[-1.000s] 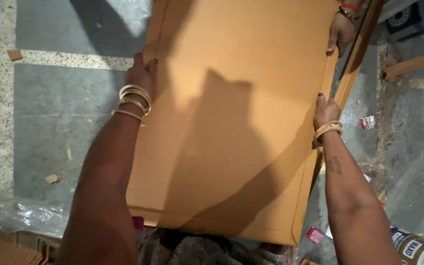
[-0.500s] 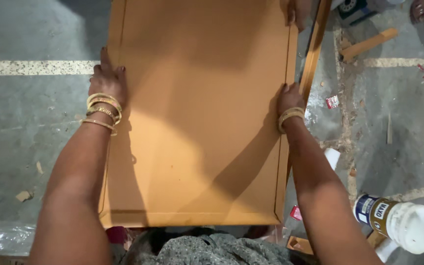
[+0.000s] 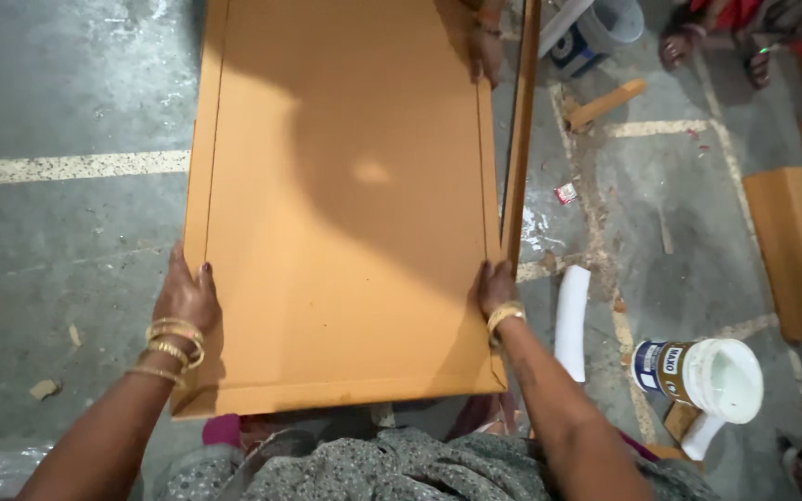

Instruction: The person sits on the floor and applies a white substance from a bucket onto small rectangular cardboard pieces using a white foam roller. The person handles the pieces one at a time, rolling the substance over the surface before placing them down.

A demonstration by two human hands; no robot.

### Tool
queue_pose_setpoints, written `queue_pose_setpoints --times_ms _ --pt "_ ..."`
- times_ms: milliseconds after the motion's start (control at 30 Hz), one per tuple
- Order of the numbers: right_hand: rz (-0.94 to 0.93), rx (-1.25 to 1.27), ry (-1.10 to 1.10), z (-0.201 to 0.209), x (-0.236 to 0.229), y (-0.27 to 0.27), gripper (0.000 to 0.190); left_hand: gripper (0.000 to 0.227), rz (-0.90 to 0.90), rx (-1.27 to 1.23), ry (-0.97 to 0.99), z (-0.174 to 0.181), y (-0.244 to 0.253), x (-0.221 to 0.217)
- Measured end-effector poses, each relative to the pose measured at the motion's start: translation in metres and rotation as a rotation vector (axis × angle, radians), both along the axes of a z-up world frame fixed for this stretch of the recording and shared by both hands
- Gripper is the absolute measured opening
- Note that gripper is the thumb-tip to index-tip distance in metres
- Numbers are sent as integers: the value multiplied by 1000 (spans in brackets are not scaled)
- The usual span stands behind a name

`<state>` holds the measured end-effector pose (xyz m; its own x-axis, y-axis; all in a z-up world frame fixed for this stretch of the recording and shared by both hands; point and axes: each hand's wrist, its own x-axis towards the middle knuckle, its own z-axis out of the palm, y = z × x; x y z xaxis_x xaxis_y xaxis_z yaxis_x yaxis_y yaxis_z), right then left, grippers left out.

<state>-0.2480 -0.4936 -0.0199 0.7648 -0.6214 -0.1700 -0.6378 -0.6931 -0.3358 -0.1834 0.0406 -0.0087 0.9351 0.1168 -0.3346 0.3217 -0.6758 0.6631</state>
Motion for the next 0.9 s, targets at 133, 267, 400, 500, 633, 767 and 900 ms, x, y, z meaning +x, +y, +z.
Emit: queue_pose_setpoints --times_ms 133,267,400,500,633,767,900 --pt "8 44 20 -11 -44 -3 53 65 54 -13 27 1 2 -32" --pt "10 100 -11 -30 -50 -18 55 67 45 89 -36 -11 2 -34" --pt "101 -6 -63 -51 -24 -42 54 69 57 122 75 6 -2 -34" --pt "181 -30 -121 -55 13 -51 53 68 84 89 118 16 -3 -33" --pt "68 220 -154 -27 80 -45 50 66 84 98 36 10 -4 -35" --pt "155 53 -116 -3 132 -40 48 65 81 94 -18 3 -2 -35" --pt "197 21 -98 -1 166 -53 49 66 104 130 83 2 -3 -35"
